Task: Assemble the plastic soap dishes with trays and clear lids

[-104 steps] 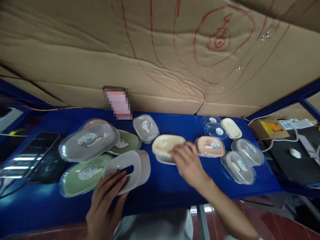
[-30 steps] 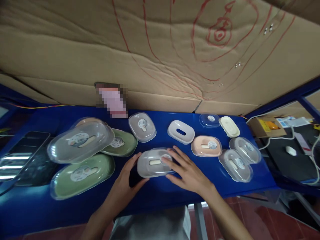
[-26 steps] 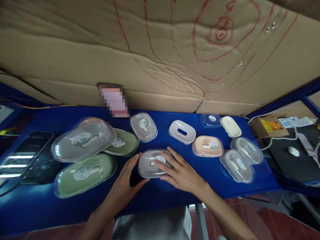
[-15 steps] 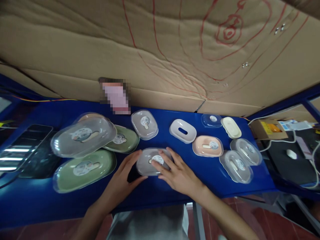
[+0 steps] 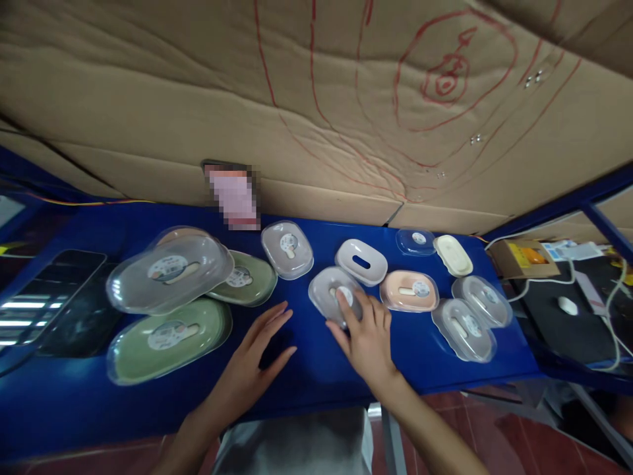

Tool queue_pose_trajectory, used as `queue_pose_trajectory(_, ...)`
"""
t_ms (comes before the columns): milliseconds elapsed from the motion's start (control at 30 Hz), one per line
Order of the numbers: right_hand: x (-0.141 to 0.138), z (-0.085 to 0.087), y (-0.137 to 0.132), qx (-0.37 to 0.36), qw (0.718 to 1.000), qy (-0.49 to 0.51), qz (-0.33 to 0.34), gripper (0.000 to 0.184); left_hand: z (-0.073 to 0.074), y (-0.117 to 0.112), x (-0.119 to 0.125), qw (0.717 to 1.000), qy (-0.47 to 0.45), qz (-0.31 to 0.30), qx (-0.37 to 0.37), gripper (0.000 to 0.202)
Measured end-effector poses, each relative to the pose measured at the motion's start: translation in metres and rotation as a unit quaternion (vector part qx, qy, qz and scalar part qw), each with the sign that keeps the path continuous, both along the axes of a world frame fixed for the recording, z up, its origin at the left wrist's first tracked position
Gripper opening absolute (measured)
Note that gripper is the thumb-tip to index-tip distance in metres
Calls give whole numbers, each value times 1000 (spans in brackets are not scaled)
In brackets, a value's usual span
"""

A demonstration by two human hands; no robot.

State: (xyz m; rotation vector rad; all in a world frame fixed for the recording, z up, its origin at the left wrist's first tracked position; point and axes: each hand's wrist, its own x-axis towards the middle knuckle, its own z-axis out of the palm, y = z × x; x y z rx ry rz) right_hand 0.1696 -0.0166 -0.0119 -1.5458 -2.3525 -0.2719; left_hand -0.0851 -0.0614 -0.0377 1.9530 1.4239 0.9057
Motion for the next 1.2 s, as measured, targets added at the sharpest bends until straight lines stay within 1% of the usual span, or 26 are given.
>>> queue_pose_trajectory(67,-4,-1,15,13,999,-17,-31,58,2,-1,3,1000,12,-25,4,56)
queue_pose_trajectory(167,-12,-1,33,18,998,-49,-27,59,4,-3,6,998,34,-59,8,50)
queue_pose_trajectory(267,-19,1,44,13,996,-82,-33,58,4,-7,10,997,35,-71,12,45)
queue_pose_trajectory(367,-21,4,57,-8,995,-92,-47,59,4,-11,14,996,29,-78,20,40)
queue_pose_trajectory(500,-14,11,80,-29,996,-74,-33,60,4,-14,15,996,37,-79,28,38)
queue_pose_trajectory(600,-9,14,94,-35,998,-55,-8,59,6,-13,13,996,42,-79,29,37)
queue_pose_trajectory(733,-12,13,109,-76,997,12,31,66,6,-9,12,995,40,-76,45,36)
queue_pose_trajectory(800,-15,12,114,-90,994,46,39,65,5,-7,12,995,37,-75,53,35)
queue_pose_trajectory(867,-16,11,117,-91,992,64,60,58,4,-6,12,995,34,-74,55,34)
queue_pose_trajectory(1000,-11,10,115,-88,987,61,117,54,1,-5,12,995,29,-76,57,34)
queue_pose_trajectory(1100,-6,8,112,-91,983,50,151,61,0,-5,12,995,29,-82,56,33)
queue_pose_trajectory(1200,-5,4,110,-96,981,31,163,72,1,-5,11,994,34,-90,55,32)
